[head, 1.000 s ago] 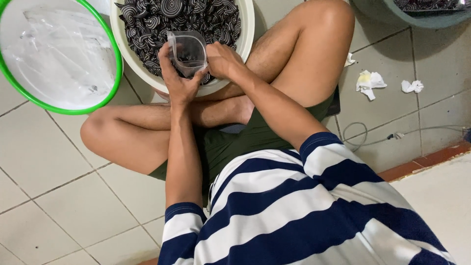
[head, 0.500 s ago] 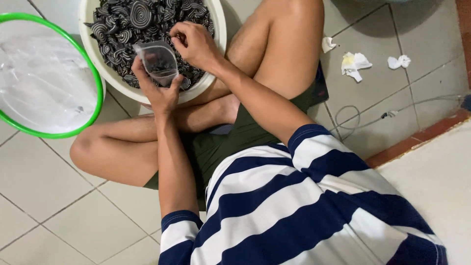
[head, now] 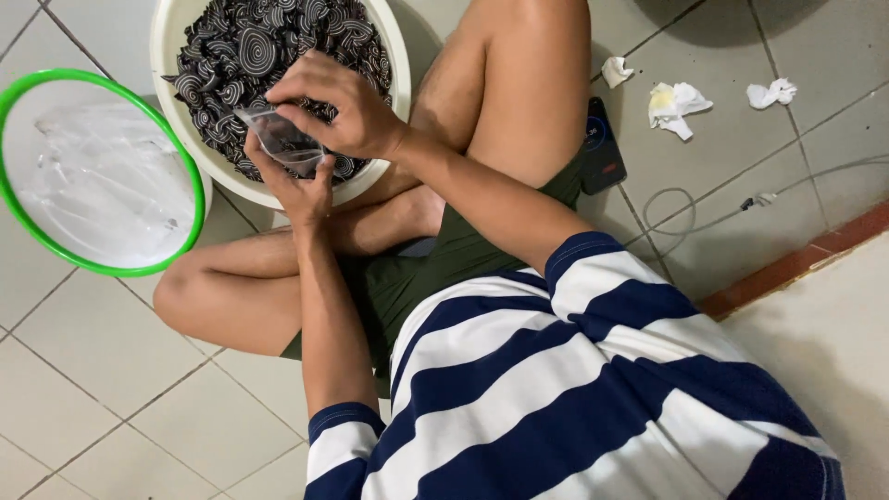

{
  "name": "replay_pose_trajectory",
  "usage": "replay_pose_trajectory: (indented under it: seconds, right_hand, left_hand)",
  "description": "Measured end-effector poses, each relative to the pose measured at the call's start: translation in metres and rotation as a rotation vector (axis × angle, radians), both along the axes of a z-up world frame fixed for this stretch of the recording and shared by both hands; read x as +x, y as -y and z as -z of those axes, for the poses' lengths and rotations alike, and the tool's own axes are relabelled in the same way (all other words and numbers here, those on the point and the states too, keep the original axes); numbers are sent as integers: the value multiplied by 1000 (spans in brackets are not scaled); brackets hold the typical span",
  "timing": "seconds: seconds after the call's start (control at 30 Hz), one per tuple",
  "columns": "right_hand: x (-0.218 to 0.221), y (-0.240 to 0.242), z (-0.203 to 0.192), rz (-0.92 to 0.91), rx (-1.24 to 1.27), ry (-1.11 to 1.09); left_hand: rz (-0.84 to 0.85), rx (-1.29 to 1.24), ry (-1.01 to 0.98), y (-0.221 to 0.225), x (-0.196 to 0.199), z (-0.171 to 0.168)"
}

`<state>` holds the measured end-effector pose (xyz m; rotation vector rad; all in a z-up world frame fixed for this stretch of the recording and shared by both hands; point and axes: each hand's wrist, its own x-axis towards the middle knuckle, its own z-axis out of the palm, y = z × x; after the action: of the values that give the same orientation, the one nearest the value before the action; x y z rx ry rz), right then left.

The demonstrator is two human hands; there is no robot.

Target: Manually packaging small black circular items from a large bowl into small plastic bags using a plastic scoop.

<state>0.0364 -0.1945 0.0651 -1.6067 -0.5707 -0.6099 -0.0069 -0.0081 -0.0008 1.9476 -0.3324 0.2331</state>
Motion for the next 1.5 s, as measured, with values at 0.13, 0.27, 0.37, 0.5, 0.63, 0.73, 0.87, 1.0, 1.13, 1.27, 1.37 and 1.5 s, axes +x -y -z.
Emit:
replay_pose_trajectory:
  seconds: [0.13,0.27,0.37,0.5,0.63,0.73,0.87,1.0,1.13,1.27,1.37,1.5]
  right_hand:
    - [0,0,2,-1,-10,45]
    - [-4,5,-11,-63,-26,88]
    - [-5,9,-16,-119,-23,111]
    - [0,-2,1,20,13,91]
    - [11,-1,23,97,42,-98]
    - [21,-10,67,188,-265,-269]
    - [12,-28,108,-88,-884,-768]
    - [6,-35,114,-59,-986,-715]
    - [9,-34,98,-110,-1005,-911]
    - [4,-37,112,-47,-980,-769]
    - [4,-40,119,-58,-974,-853]
    - [6,-41,109,-1,-978,-815]
  left_hand:
    - [-13,8,1,1,-1,2]
    - [-20,34,24,1,0,3]
    - [-25,23,29,7,0,-2]
    - [6,-25,20,5,0,2]
    - [-29,-3,38,5,0,-2]
    - [-13,-38,44,3,1,-1]
    - [11,-134,8,2,1,0]
    - [-4,-137,7,1,0,-5]
    - [-20,-134,-8,-2,2,0]
    - [-11,-106,15,-1,2,-4]
    - [0,-100,37,-1,4,-6]
    - [16,-109,27,-2,3,-5]
